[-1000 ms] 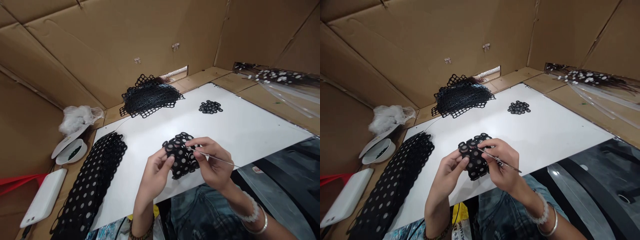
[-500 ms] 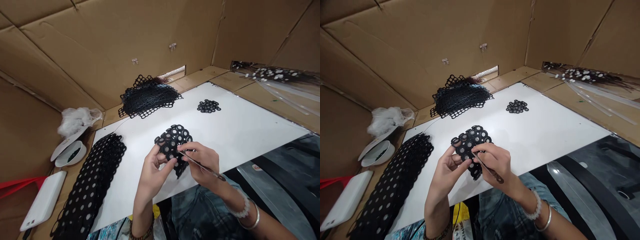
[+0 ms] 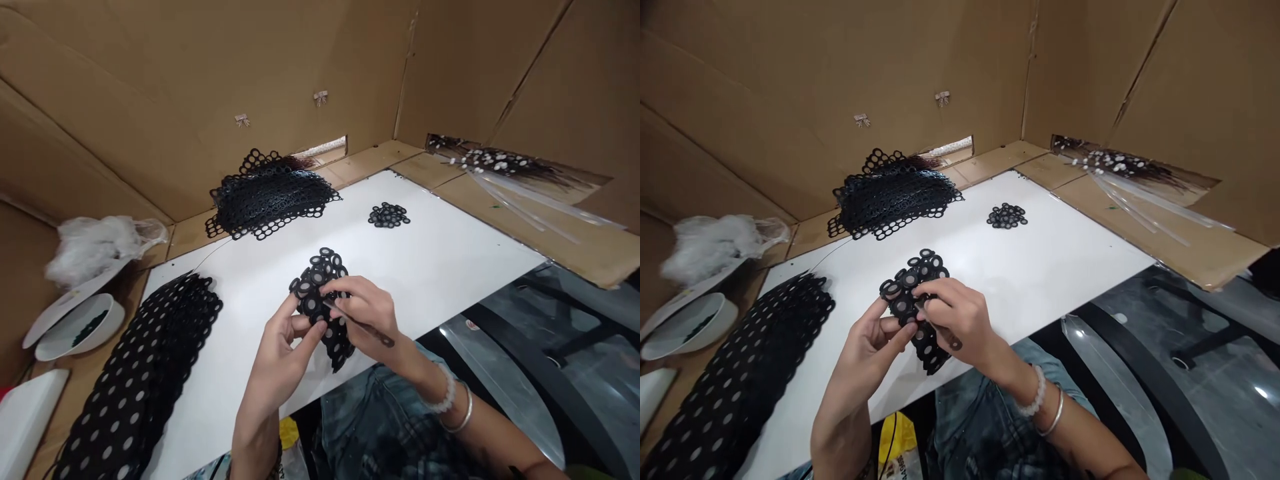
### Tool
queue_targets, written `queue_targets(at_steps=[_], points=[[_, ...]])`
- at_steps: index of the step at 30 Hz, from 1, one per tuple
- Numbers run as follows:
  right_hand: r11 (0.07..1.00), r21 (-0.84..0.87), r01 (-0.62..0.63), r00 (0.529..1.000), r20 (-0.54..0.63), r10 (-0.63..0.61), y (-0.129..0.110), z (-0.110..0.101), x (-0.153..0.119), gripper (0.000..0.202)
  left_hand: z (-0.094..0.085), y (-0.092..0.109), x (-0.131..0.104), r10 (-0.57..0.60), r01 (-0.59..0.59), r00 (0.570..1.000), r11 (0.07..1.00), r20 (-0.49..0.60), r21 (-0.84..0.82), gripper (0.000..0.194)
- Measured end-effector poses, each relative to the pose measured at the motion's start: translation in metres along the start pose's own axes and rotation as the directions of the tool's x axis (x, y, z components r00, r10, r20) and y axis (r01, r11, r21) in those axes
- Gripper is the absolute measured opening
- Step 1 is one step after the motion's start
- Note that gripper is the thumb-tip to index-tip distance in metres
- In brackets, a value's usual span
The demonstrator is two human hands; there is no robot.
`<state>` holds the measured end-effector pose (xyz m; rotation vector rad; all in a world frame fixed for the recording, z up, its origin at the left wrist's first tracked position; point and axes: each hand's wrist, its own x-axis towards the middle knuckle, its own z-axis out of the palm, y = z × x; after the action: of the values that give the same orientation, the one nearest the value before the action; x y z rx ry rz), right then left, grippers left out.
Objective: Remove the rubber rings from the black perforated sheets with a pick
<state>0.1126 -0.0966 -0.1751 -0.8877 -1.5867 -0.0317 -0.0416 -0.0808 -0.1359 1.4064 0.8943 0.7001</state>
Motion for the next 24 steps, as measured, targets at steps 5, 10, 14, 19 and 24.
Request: queue_targets(at_steps=[5,10,14,19,24], points=[[0.966,0.240,-0.092,0.987,-0.106,0.120,-0.005,-0.007,0.006,0.019,0.001,0.001,0.000,0.021,-0.021,1.000,1.000,-0.023,0.018,0.028],[0.950,0.275,-0.147,0.968,-0.156,0.195,-0.009,-0.004,0.003,0.021,0.002,0.000,-0.001,0.041,-0.039,0.999,0.997,-0.017,0.059,0.019],[0.909,0.324,-0.264,0.914,-0.216,0.343,-0.009,-0.006,0.005,0.015,0.002,-0.001,-0.003,0.100,-0.091,0.994,0.978,-0.041,0.188,0.012],[0.878,0.341,-0.335,0.900,-0.161,0.406,-0.011,-0.017,0.010,0.014,-0.001,0.000,-0.003,0.090,-0.085,0.996,0.980,-0.020,0.178,0.017],[0.989,0.111,-0.099,0.995,-0.005,0.100,-0.022,-0.017,0.010,0.015,-0.004,-0.001,-0.004,0.066,-0.067,0.995,0.998,-0.074,-0.007,0.031]])
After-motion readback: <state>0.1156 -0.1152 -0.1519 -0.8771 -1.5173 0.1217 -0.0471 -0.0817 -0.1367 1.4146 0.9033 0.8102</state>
